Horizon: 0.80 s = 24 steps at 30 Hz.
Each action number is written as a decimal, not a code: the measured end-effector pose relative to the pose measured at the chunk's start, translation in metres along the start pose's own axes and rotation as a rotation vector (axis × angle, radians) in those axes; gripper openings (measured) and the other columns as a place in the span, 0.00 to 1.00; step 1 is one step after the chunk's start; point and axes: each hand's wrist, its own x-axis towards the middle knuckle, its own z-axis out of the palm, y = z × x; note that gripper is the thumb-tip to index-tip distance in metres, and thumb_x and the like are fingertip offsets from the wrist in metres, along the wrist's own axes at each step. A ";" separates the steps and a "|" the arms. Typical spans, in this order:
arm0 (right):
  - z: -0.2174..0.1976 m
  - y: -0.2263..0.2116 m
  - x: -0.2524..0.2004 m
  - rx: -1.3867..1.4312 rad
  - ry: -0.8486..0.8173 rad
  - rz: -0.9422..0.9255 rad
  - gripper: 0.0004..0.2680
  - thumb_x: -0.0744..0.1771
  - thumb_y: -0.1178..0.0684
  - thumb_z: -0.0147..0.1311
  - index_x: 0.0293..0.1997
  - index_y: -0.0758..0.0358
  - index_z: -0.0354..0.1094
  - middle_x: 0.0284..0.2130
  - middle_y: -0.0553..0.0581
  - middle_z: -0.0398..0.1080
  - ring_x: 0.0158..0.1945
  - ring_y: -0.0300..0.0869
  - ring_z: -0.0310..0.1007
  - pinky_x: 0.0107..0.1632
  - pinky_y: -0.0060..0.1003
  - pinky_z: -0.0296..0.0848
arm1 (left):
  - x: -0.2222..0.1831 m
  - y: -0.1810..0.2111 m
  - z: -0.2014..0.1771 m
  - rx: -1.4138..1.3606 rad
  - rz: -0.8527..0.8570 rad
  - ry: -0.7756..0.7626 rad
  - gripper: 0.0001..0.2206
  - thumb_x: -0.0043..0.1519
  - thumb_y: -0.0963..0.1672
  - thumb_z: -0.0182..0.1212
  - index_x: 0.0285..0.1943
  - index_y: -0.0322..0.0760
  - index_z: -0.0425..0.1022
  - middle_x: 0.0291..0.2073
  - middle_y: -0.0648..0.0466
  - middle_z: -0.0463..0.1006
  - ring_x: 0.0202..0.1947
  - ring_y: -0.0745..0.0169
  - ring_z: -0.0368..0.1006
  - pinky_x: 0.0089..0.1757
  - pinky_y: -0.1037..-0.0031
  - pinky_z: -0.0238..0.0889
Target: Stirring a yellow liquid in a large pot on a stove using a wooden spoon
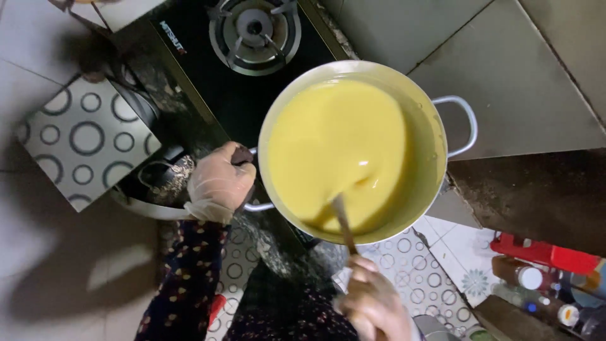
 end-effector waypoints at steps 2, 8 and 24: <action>0.021 0.005 0.038 0.178 -0.099 -0.303 0.12 0.71 0.55 0.33 0.27 0.48 0.53 0.27 0.46 0.61 0.34 0.45 0.59 0.48 0.45 0.57 | 0.011 -0.016 0.010 -0.070 0.115 0.081 0.16 0.56 0.49 0.53 0.52 0.54 0.77 0.44 0.49 0.82 0.47 0.41 0.75 0.47 0.52 0.67; 0.008 0.101 0.050 -0.333 0.134 -0.245 0.13 0.70 0.48 0.41 0.39 0.61 0.75 0.24 0.56 0.69 0.30 0.52 0.70 0.59 0.58 0.67 | 0.023 -0.026 0.015 -0.143 0.122 0.040 0.15 0.55 0.51 0.52 0.50 0.64 0.77 0.48 0.57 0.82 0.53 0.43 0.76 0.54 0.55 0.69; 0.032 0.069 0.042 0.083 0.150 -0.009 0.11 0.72 0.52 0.40 0.31 0.50 0.68 0.26 0.40 0.65 0.37 0.34 0.69 0.72 0.47 0.51 | 0.019 -0.036 0.022 -0.344 0.267 0.080 0.24 0.52 0.47 0.53 0.60 0.62 0.74 0.50 0.55 0.82 0.48 0.45 0.76 0.49 0.56 0.67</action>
